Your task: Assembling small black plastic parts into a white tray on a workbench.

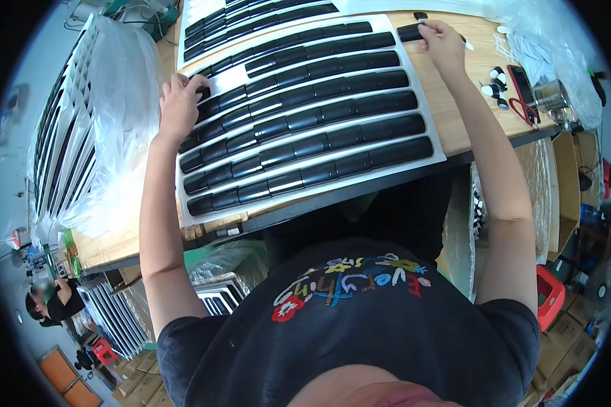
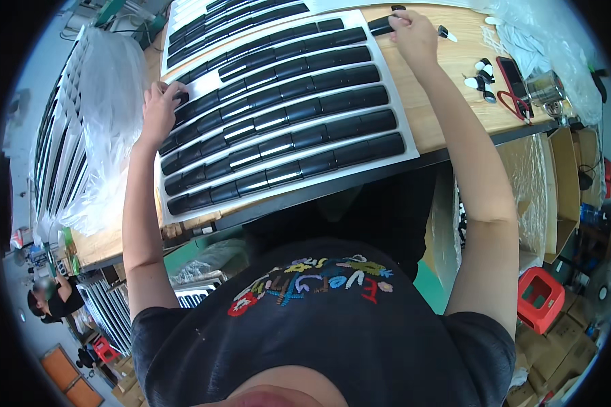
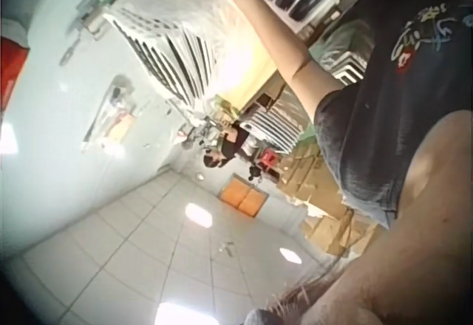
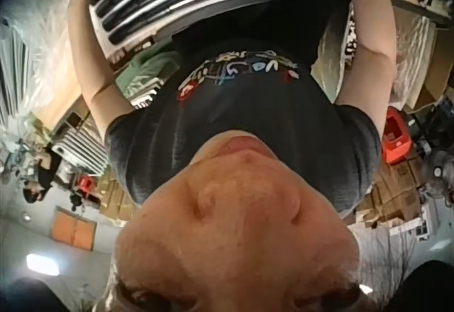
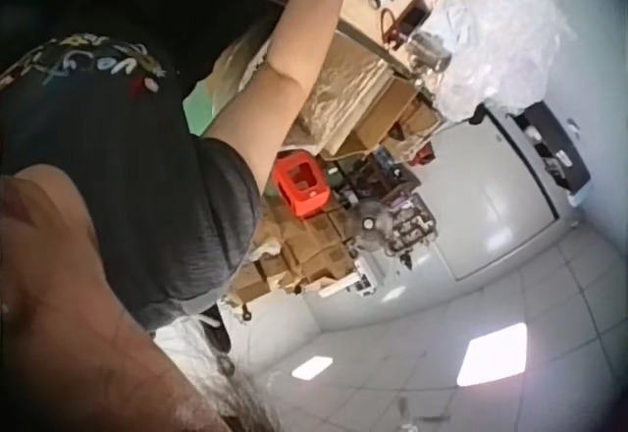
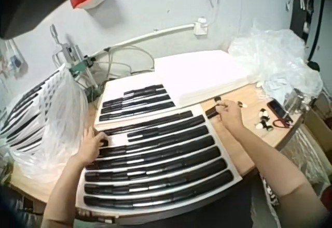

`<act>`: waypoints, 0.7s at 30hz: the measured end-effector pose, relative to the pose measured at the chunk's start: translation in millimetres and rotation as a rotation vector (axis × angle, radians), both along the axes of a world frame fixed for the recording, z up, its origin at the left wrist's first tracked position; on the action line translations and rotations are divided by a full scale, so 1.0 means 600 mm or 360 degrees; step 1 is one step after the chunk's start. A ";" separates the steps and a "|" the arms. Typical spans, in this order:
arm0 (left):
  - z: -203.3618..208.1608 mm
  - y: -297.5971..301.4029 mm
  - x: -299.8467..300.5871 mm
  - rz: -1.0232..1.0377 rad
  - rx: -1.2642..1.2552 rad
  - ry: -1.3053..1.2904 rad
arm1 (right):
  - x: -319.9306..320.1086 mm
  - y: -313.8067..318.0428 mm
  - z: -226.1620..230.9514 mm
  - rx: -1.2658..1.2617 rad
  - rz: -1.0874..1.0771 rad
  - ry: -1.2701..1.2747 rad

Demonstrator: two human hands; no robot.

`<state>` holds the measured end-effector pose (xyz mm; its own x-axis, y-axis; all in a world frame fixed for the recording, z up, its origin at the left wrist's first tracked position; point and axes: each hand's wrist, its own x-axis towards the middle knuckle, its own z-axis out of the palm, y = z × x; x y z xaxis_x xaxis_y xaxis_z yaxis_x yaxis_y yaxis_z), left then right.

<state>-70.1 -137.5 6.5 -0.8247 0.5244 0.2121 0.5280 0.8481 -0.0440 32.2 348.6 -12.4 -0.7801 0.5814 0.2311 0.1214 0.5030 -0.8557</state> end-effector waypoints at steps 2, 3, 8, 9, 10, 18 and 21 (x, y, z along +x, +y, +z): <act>0.001 -0.004 -0.005 -0.0166 -0.0001 -0.0120 | -0.008 -0.009 -0.013 -0.0164 -0.0021 -0.0151; 0.002 -0.004 -0.007 -0.0198 0.0007 -0.0142 | -0.006 -0.017 -0.015 -0.0217 0.0059 -0.0149; 0.001 0.003 -0.010 -0.0243 0.0009 -0.0157 | -0.006 -0.040 -0.003 -0.0130 -0.0001 -0.0155; 0.002 0.001 -0.011 -0.0243 0.0042 -0.0124 | -0.009 -0.040 -0.005 -0.0185 0.0003 -0.0161; 0.002 0.001 -0.011 -0.0241 0.0074 -0.0093 | -0.011 -0.038 -0.007 -0.0242 0.0010 -0.0168; 0.014 0.042 0.047 -0.0207 0.1353 -0.0249 | -0.005 -0.054 -0.031 -0.0382 0.0123 -0.0107; 0.013 0.087 0.112 -0.0057 0.2025 -0.0934 | -0.017 -0.024 -0.050 -0.0224 0.0166 -0.0182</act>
<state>-3.1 -85.6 14.0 -0.9482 0.2583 0.1851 0.2229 0.1253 0.9668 22.0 334.0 -42.2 -0.8542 0.5166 0.0597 0.1754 0.3942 -0.9021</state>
